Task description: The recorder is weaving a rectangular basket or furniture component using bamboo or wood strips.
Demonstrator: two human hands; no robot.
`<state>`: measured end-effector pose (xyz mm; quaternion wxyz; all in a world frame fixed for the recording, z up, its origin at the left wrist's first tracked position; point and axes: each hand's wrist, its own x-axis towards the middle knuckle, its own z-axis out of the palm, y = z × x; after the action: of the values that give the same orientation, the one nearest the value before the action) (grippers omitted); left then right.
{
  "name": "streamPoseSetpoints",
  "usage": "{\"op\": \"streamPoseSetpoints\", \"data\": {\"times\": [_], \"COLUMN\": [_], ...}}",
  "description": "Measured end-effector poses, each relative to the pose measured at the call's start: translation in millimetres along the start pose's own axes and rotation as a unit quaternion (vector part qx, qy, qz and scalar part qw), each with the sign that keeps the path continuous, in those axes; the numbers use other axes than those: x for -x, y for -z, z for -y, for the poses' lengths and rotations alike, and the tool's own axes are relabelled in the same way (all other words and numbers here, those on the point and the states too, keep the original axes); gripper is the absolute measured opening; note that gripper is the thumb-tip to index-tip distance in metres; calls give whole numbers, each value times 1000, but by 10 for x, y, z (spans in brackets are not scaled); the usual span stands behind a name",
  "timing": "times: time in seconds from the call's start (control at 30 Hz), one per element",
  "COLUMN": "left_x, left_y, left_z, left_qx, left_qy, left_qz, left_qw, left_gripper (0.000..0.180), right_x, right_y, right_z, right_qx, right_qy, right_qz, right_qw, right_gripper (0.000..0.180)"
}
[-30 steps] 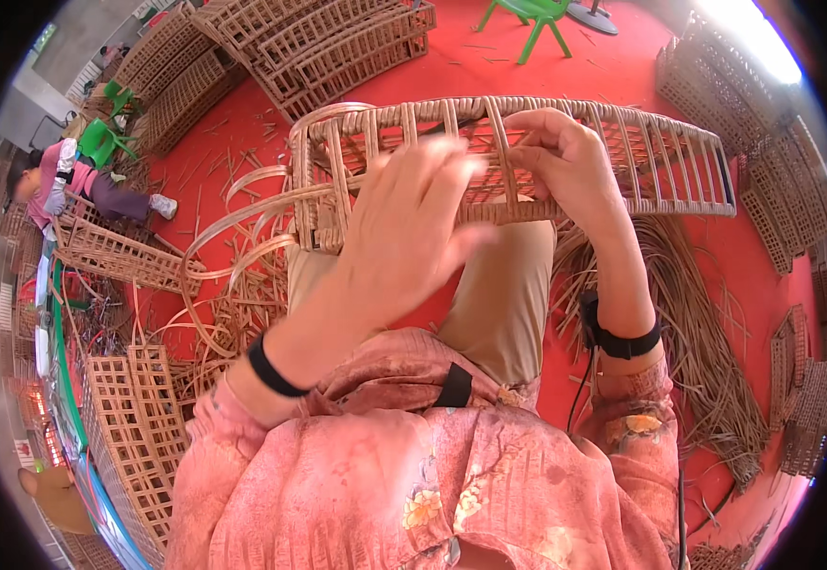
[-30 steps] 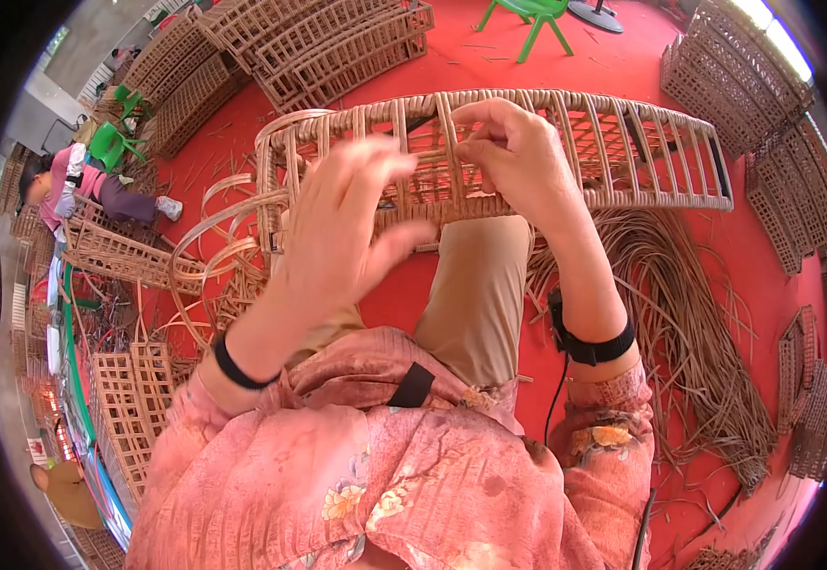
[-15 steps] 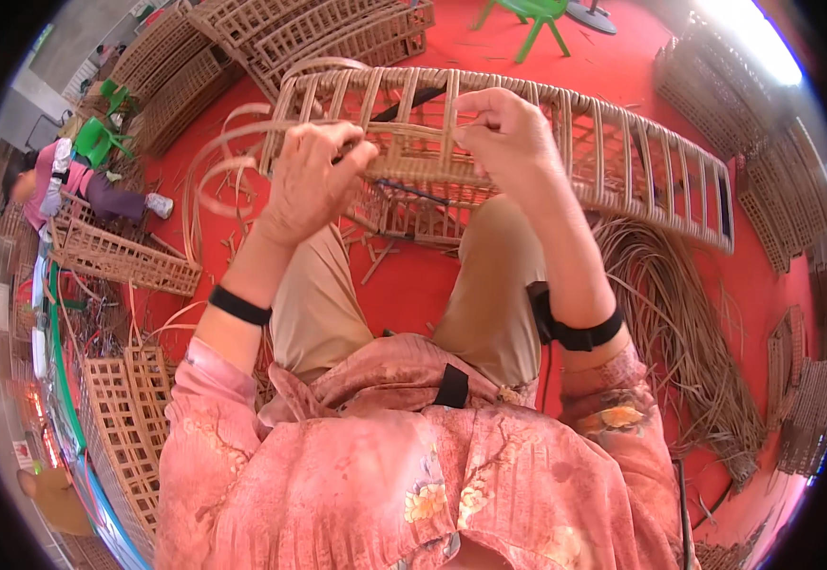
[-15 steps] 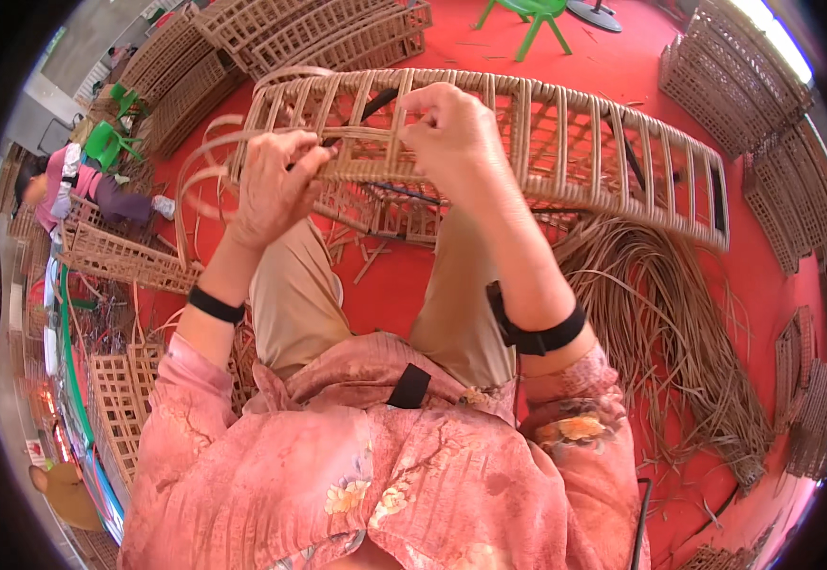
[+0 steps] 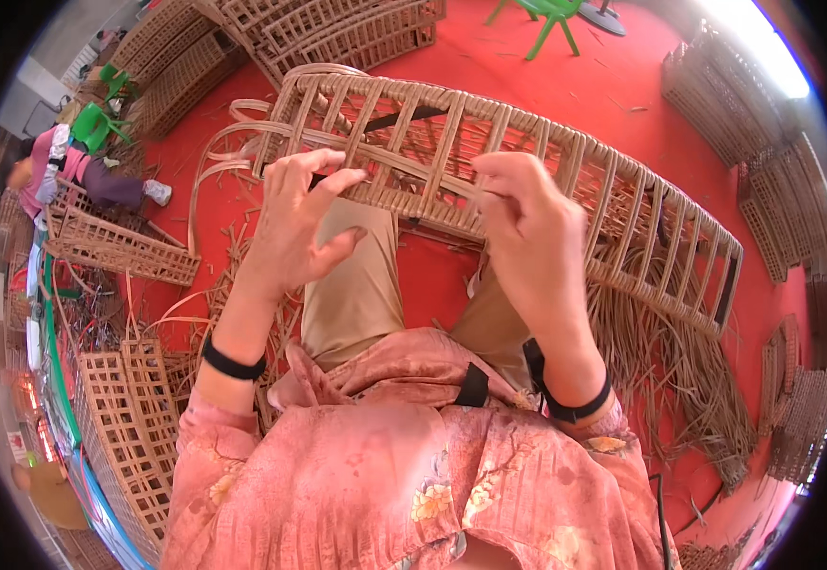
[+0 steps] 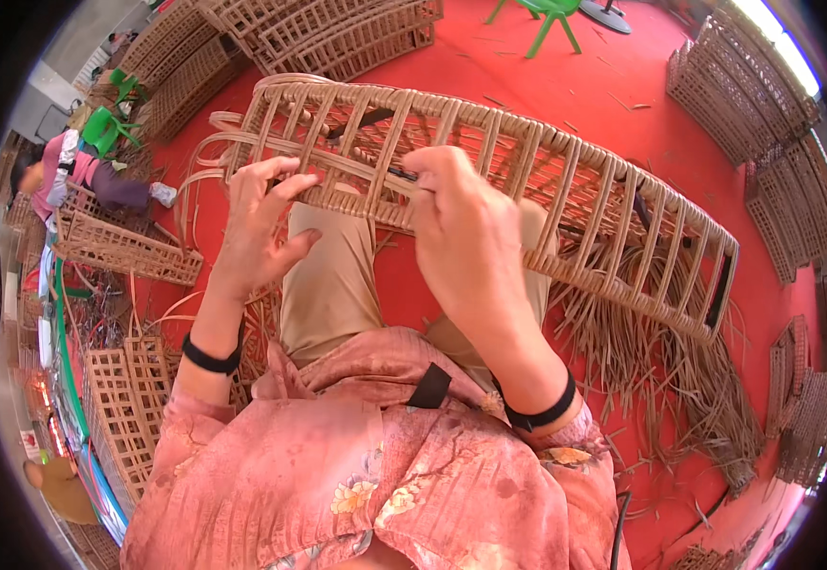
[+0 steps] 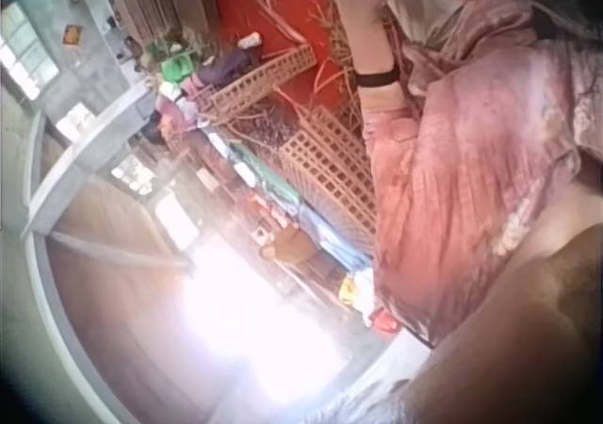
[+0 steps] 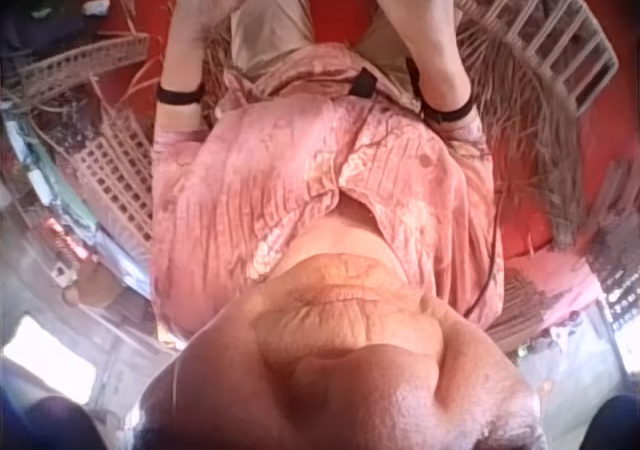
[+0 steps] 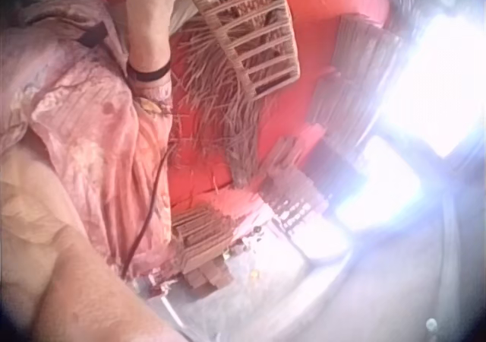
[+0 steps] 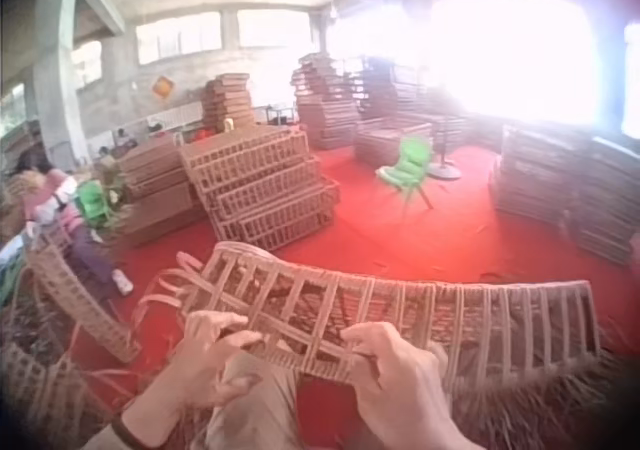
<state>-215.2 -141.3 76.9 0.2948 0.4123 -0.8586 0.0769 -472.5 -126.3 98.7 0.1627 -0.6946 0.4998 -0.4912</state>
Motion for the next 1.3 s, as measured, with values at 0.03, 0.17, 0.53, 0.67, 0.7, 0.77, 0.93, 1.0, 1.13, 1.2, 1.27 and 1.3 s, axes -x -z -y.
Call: {"op": "streamPoseSetpoints", "data": {"times": [0.03,0.17,0.53,0.67,0.7,0.77,0.93,1.0,1.13,1.2,1.27,1.3], "left_x": [1,-232,-922,-745,-702,-643,-591,-590,-578,-566,-560,-558], "left_y": [60,-68,-344,-48,-33,-20,-44,-76,-161,-215,-267,-282], "left_z": [-37,-197,-657,-752,-785,-830,-840,-841,-781,-785,-823,-843], "left_qx": [37,162,447,199,199,124,122,113,239,229,208,183], "left_qy": [10,31,81,55,57,12,20,36,36,28,18,8], "left_qz": [5,-72,56,31,34,44,48,44,76,57,46,36], "left_qw": [999,984,889,978,978,991,991,992,967,971,977,983], "left_gripper": [41,25,18,10,10,12,11,8,6,7,8,10], "right_x": [24,66,-13,141,175,239,340,349,277,240,249,270], "right_y": [95,452,624,563,558,539,435,412,439,448,462,474], "right_z": [27,74,-8,-15,16,61,78,28,31,50,40,15], "right_qx": [2,0,-119,84,82,174,155,150,150,153,158,117], "right_qy": [-13,-71,-176,-95,-97,-19,-54,-29,-25,-64,-104,-97], "right_qz": [-17,-35,-60,37,39,60,153,137,161,178,195,163], "right_qw": [1000,997,975,991,991,983,974,979,975,970,962,975], "right_gripper": [16,24,20,22,22,29,50,51,56,54,52,41]}}
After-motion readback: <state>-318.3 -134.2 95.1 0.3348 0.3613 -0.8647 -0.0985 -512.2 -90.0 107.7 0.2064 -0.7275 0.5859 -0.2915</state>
